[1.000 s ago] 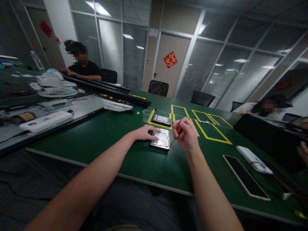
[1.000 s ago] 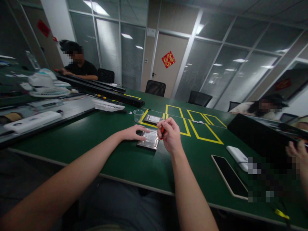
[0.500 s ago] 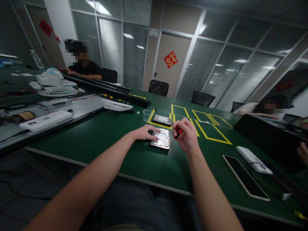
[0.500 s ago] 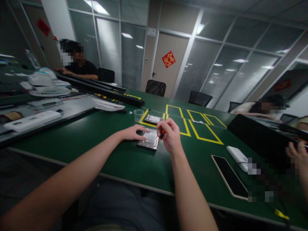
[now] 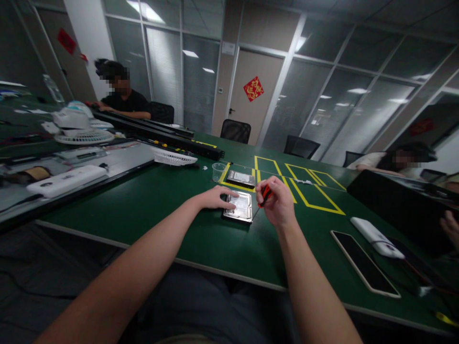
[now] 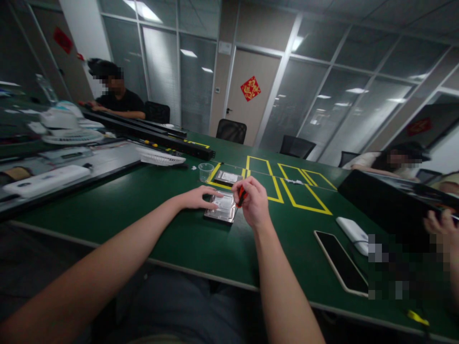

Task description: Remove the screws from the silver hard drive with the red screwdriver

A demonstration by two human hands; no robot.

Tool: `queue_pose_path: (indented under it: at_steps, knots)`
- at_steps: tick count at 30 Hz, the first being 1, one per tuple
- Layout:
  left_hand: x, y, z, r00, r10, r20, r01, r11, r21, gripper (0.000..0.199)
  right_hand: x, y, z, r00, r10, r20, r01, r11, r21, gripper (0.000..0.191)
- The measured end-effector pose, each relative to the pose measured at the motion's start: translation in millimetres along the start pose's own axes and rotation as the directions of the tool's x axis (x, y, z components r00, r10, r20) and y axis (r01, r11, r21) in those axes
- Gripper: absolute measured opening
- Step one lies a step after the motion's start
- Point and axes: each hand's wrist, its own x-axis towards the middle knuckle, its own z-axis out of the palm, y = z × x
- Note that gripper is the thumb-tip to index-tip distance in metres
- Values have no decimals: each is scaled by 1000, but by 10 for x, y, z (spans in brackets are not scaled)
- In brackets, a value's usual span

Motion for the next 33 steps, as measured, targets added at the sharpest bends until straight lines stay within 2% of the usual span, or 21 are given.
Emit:
queue_pose_path:
  at_steps: [4,10,15,21,28,33]
  knots:
    - [6,-9,8,1000,10,-9,-10,1000,0,67,-11,12,-1,1000,7,13,-7,1000,21,20]
    - [11,-21,20,999,32,-23,-31,999,5,66,4,-16,14,1000,22,20,-23,999,42,10]
    - [-5,16,-4,1000,5,-1,-5,1000,5,66,24,-30,1,999,23,46,-25,999,47,32]
    - [-9,24,-14,1000,4,1,-4,1000,6,67,2,4,-2,1000,-10,23,9,1000,28,15]
    - [-9,28,-14,1000,7,6,-7,1000,24,68,-3,-17,16,999,37,28,-37,999,19,13]
    - [-1,14,-10,1000,5,6,-5,1000,11,68,21,-30,1,998,33,58,-35,999,35,28]
